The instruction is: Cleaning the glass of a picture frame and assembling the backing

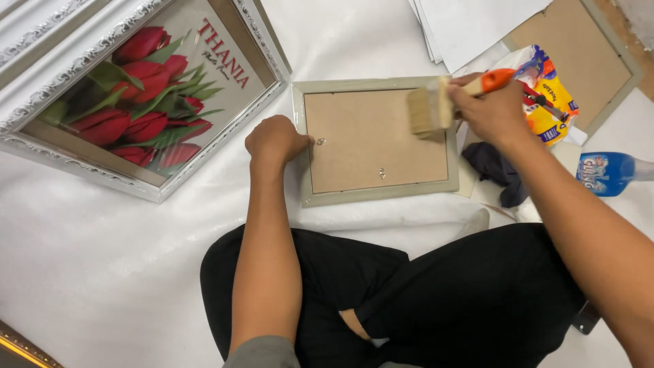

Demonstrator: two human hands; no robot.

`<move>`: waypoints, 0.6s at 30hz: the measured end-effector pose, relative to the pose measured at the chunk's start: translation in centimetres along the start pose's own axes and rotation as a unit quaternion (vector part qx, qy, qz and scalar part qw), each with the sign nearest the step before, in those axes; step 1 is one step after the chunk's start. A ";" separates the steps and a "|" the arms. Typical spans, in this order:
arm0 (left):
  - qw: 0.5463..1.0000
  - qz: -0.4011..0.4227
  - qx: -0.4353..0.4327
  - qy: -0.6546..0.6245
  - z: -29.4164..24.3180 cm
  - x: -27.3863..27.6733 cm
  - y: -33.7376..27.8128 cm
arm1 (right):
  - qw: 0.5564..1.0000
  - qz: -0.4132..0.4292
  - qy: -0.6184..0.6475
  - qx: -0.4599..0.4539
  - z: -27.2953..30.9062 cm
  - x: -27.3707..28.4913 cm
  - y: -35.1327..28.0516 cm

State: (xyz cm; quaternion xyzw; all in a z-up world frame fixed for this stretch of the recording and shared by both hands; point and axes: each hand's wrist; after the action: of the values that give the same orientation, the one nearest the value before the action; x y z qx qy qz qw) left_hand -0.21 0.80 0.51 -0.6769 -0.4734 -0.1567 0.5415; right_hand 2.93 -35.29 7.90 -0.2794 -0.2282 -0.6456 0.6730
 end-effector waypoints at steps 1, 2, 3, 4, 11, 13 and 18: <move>1.000 0.000 -0.002 -0.001 -0.1 -0.2 0.4 | 1.000 -0.001 -0.001 0.000 0.2 1.4 -0.7; 0.999 0.005 0.018 0.035 -0.2 -0.4 0.8 | 0.996 -0.024 -0.079 0.018 0.3 2.8 -1.3; 0.997 0.011 0.040 0.072 -0.2 -0.6 1.2 | 0.986 -0.045 -0.155 0.036 0.5 4.0 -1.9; 0.997 0.011 0.040 0.072 -0.1 -0.7 1.3 | 0.986 -0.045 -0.154 0.036 1.5 3.8 -2.7; 1.000 0.003 -0.006 0.029 0.1 -0.4 0.4 | 0.991 0.099 0.076 -0.046 9.4 -3.1 -8.1; 1.000 0.004 -0.007 0.030 0.0 -0.1 0.2 | 0.981 0.137 0.126 -0.060 10.3 -5.4 -9.1; 0.997 0.033 -0.002 0.063 -0.4 0.5 -0.1 | 0.954 0.186 0.216 -0.096 9.4 -6.3 -8.1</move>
State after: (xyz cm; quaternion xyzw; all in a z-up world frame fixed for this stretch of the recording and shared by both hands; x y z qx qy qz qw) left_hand 0.10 0.72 1.10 -0.6820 -0.4152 -0.1823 0.5738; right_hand -5.06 -24.34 11.32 -0.2340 0.0414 -0.5731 0.7843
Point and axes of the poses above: each hand's wrist, its own y-axis towards the middle knuckle, its own x-axis out of the back of the hand, z = x × y, and after that the axes turned 10 degrees about y, right-handed
